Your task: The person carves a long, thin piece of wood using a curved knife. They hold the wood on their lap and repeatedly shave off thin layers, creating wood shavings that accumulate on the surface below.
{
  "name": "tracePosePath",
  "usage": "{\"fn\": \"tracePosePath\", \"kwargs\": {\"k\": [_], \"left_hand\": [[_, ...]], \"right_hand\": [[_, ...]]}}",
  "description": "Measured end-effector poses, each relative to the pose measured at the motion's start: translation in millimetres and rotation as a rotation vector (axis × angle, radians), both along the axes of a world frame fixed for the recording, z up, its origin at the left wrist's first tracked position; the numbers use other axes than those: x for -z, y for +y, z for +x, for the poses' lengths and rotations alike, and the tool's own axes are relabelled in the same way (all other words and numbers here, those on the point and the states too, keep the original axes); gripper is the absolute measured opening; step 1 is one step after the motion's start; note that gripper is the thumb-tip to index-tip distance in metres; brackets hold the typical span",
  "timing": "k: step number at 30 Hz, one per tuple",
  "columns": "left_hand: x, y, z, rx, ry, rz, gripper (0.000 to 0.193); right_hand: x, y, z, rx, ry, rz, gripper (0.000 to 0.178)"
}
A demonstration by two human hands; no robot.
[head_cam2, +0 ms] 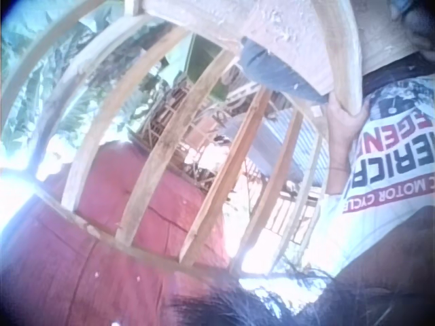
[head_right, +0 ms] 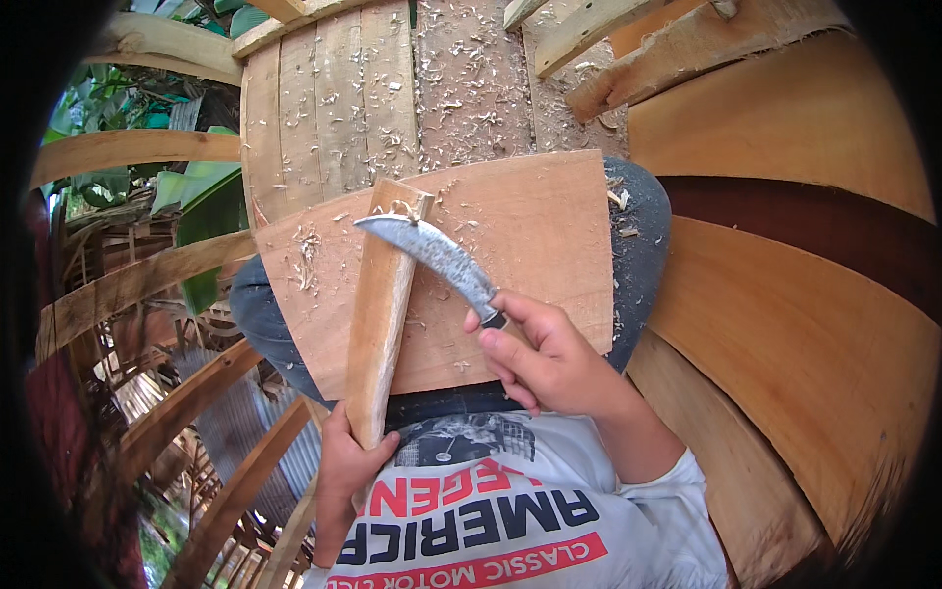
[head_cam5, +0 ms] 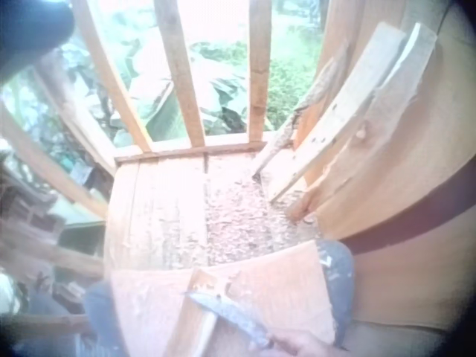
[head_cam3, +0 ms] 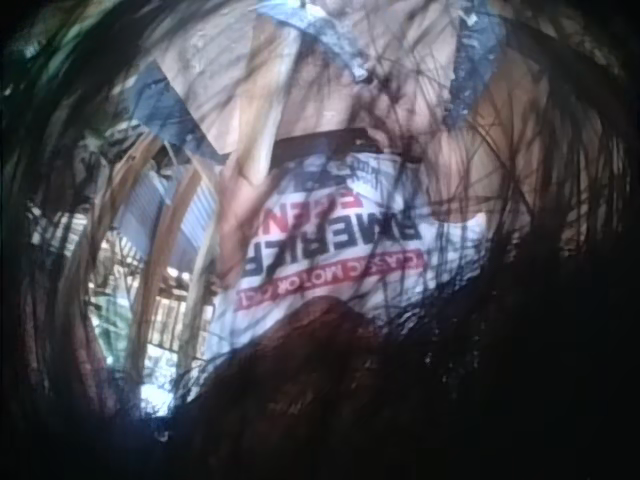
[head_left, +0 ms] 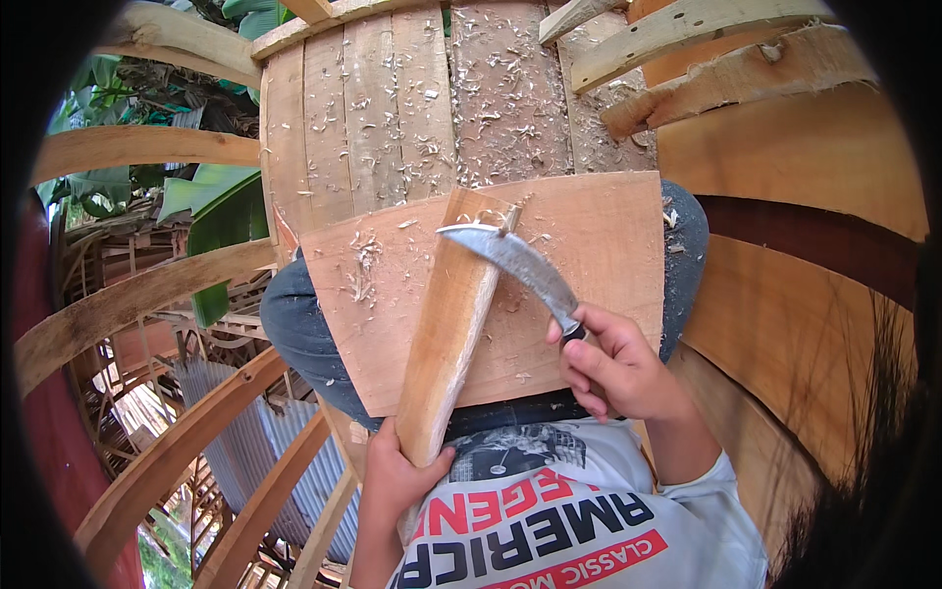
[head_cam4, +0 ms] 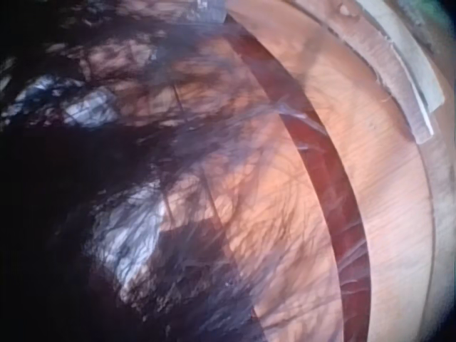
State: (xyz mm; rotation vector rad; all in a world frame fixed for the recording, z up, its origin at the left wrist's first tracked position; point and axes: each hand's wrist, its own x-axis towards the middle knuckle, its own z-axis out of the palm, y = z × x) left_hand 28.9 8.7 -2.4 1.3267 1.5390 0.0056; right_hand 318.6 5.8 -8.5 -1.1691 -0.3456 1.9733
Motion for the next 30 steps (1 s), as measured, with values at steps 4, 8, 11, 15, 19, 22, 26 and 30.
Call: {"fn": "tracePosePath", "kwargs": {"k": [4, 8, 11, 15, 19, 22, 26, 30], "left_hand": [[4.9, -4.3, -7.7, 0.009, 0.013, 0.015, 0.057], [-1.3, 1.6, 1.3, 0.006, 0.001, -0.001, 0.057], [4.4, -1.8, -2.9, 0.015, -0.011, 0.012, 0.058], [1.3, 0.3, 1.2, -0.042, -0.072, -0.035, 0.059], [1.7, -1.8, -1.7, -0.08, -0.077, -0.043, 0.058], [1.7, -1.2, -4.7, -0.048, -0.064, -0.045, 0.058], [-2.3, 0.7, -4.9, -0.023, -0.033, -0.105, 0.059], [-0.8, 1.6, 0.1, -0.04, -0.044, -0.121, 0.059]], "right_hand": [[-4.6, 4.2, -1.3, -0.013, -0.061, -0.036, 0.023], [-2.6, 5.2, 10.3, -0.018, 0.037, -0.029, 0.023], [-3.1, 4.0, 15.9, -0.022, 0.002, -0.009, 0.02], [17.1, -0.8, -5.5, 0.2, -0.536, 0.257, 0.016], [0.6, 4.5, 11.8, 0.302, -0.382, 0.166, 0.019], [-16.1, -1.9, 13.0, -0.127, 0.006, 0.104, 0.021], [0.5, -1.1, 0.5, -0.174, 0.006, 0.062, 0.022], [-1.5, 4.9, -0.1, -0.109, -0.01, 0.008, 0.023]]}}
